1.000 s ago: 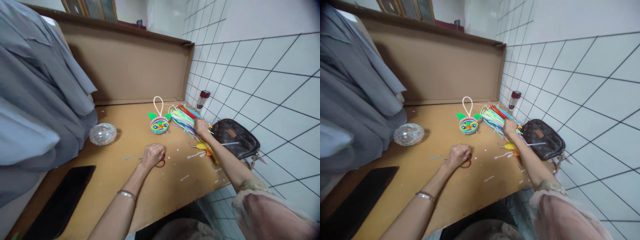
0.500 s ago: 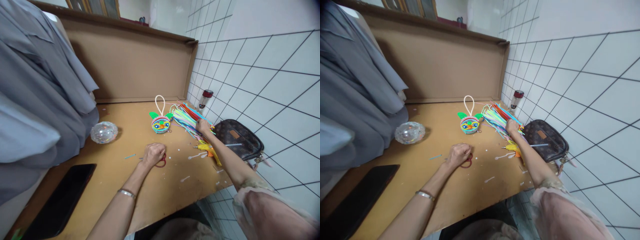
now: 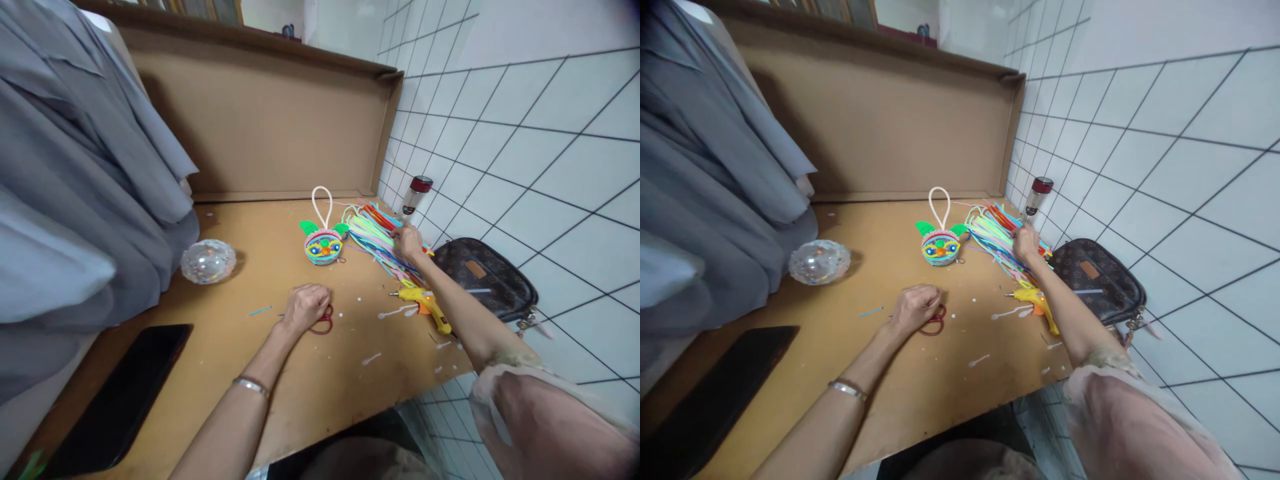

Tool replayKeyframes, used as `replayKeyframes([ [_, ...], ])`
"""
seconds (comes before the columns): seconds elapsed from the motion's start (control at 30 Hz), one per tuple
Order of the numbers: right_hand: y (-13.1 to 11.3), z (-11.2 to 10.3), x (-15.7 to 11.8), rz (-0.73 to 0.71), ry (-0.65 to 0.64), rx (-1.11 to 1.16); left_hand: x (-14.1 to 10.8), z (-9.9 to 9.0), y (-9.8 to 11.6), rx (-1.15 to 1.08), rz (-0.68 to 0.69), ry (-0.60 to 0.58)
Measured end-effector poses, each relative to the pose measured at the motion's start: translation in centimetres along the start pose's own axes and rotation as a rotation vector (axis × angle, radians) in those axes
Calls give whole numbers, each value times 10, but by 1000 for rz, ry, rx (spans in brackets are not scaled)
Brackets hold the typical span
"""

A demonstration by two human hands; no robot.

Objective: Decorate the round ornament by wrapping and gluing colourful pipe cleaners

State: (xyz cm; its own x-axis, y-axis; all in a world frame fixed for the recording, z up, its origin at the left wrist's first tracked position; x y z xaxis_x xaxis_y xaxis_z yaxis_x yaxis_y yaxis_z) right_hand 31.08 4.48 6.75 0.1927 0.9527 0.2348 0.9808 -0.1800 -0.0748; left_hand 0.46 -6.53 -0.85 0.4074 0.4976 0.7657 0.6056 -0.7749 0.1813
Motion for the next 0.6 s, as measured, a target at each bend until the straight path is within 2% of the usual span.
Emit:
replayKeyframes([
  [0.2, -9, 15, 6, -42, -47, -57, 2, -1, 1, 4, 8, 20],
  [0.37, -13, 20, 13, 40, -89, -146, 1, 2, 0, 4, 0, -2],
  [0.5, -15, 21, 14, 114, -114, -123, -1, 6, -3, 13, -15, -27],
  [0.6, -16, 19, 12, 115, -106, -83, -2, 8, -3, 14, -26, -48],
])
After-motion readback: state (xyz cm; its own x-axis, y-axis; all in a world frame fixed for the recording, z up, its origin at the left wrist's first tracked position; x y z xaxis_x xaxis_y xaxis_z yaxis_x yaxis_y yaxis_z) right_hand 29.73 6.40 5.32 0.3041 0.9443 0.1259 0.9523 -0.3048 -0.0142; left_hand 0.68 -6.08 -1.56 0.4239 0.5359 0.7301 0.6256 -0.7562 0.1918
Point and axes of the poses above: each hand's wrist, its own x-axis towards the middle knuckle, its own z-axis out of the palm, y = z × x, the point moved 3 cm from there along x, towards the middle knuckle, and after that the axes turned 1 degree about -z, right-handed, at the moved point
